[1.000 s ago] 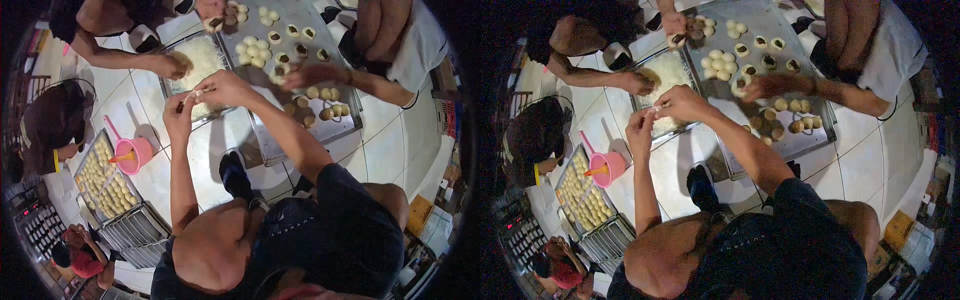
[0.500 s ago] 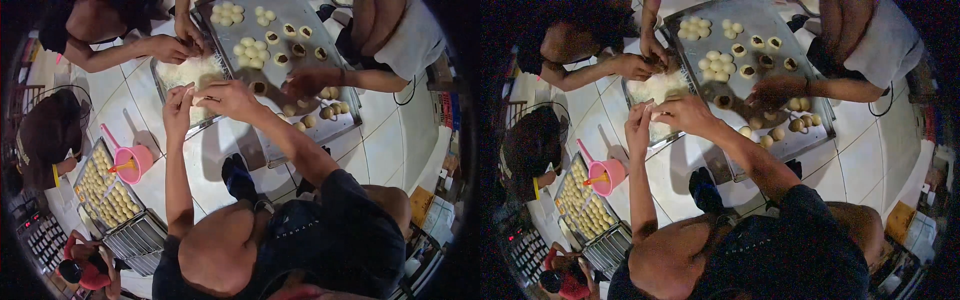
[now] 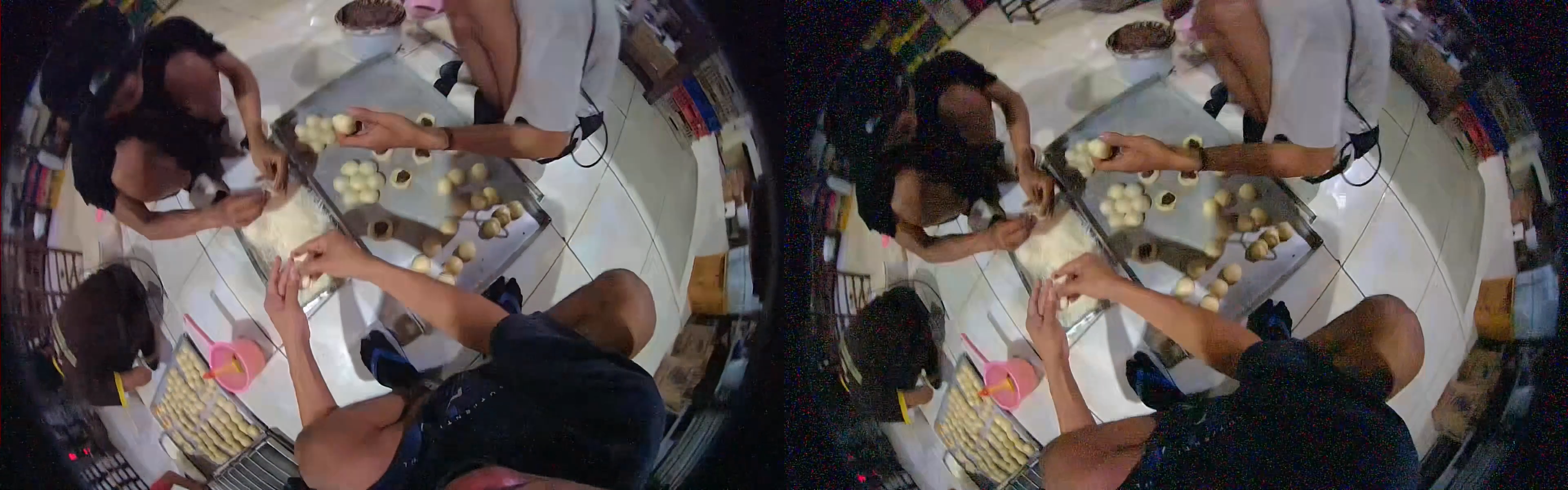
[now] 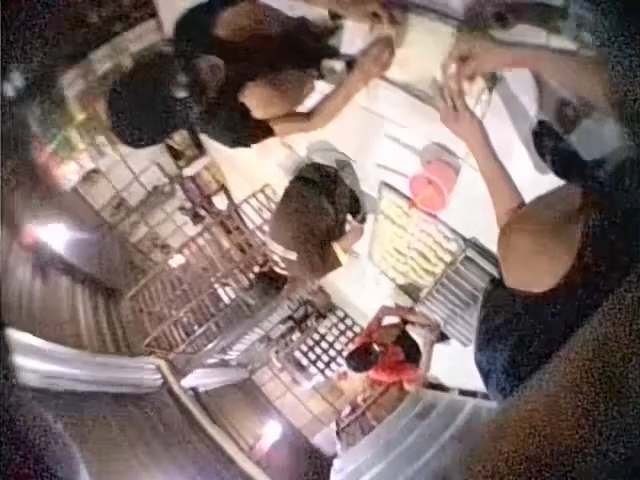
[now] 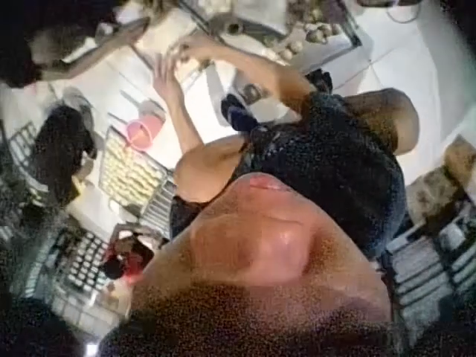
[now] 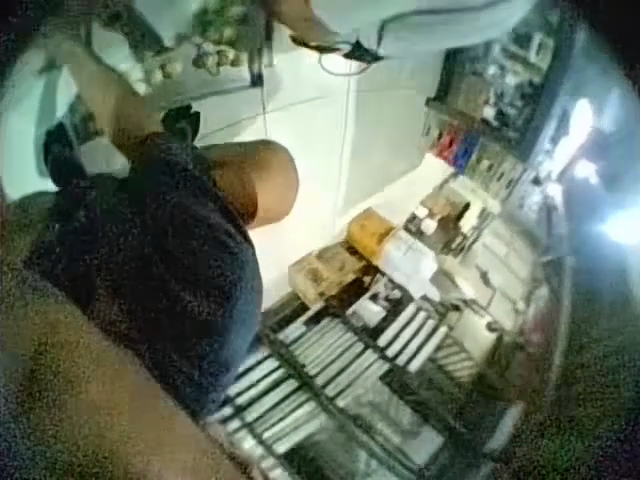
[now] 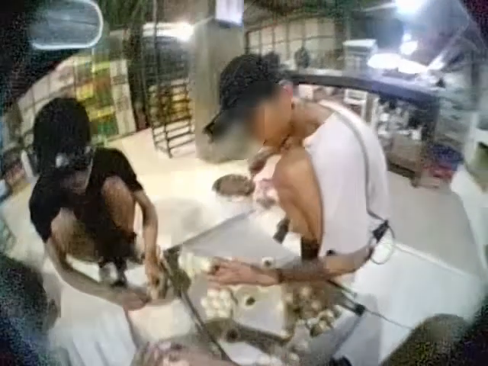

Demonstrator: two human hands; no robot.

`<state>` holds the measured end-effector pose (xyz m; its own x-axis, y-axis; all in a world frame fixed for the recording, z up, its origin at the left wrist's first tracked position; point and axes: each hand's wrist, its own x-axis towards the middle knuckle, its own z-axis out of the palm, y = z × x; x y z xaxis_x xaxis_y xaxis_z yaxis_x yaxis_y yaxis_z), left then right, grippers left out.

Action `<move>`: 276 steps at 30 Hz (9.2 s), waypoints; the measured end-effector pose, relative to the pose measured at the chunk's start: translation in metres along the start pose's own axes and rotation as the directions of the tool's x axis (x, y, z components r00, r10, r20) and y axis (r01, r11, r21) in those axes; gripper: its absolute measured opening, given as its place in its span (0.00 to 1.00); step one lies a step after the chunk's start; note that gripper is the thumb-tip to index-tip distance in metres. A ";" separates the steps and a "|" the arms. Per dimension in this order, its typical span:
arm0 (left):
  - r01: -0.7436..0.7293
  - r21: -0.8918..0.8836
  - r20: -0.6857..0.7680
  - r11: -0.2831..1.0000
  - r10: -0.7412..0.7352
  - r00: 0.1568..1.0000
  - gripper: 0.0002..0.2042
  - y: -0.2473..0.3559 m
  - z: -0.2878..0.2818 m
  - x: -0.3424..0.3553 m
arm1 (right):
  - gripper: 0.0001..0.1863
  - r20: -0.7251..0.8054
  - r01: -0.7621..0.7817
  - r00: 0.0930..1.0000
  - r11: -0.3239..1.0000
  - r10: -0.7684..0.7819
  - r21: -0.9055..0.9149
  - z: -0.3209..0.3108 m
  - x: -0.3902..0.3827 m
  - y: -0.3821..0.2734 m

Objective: Shaping and filling small dough balls for baking in a commercial bakery setting.

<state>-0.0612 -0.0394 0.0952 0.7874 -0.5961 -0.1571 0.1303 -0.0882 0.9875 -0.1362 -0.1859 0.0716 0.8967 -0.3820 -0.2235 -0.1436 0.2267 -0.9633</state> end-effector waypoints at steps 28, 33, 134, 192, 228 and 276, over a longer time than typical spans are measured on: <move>-0.258 0.172 0.164 0.951 0.230 0.959 0.15 0.235 0.026 -0.025 | 0.13 -0.273 0.788 0.573 0.611 -0.773 -0.076 0.020 -0.045 -0.170; -0.301 -0.013 0.152 0.954 0.299 0.942 0.15 0.226 0.008 -0.027 | 0.12 -0.254 0.630 0.767 0.767 -0.590 0.122 0.023 -0.057 -0.174; 0.610 -0.436 0.348 0.662 -0.501 0.792 0.20 -0.025 -0.062 -0.032 | 0.12 0.109 -0.311 0.950 0.899 0.291 0.309 0.028 -0.037 0.039; 0.294 -0.618 -0.032 0.729 -0.397 0.917 0.15 -0.136 -0.048 0.029 | 0.12 0.172 0.272 0.962 0.658 -0.214 -0.703 0.039 0.060 0.090; 0.102 -0.072 -0.063 0.992 -0.106 0.992 0.18 -0.034 -0.075 -0.007 | 0.17 0.148 0.116 0.985 0.975 -0.089 -0.188 0.058 0.003 0.005; -0.341 -0.264 -0.305 0.902 0.257 0.917 0.21 -0.008 -0.058 -0.025 | 0.13 -0.075 0.051 0.996 0.987 -0.041 0.150 0.075 -0.018 -0.004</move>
<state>-0.0472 0.0224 0.0905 0.9394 -0.3255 0.1076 0.0080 0.3346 0.9423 -0.1204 -0.1127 0.0907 0.8680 -0.4569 -0.1948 -0.0326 0.3389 -0.9402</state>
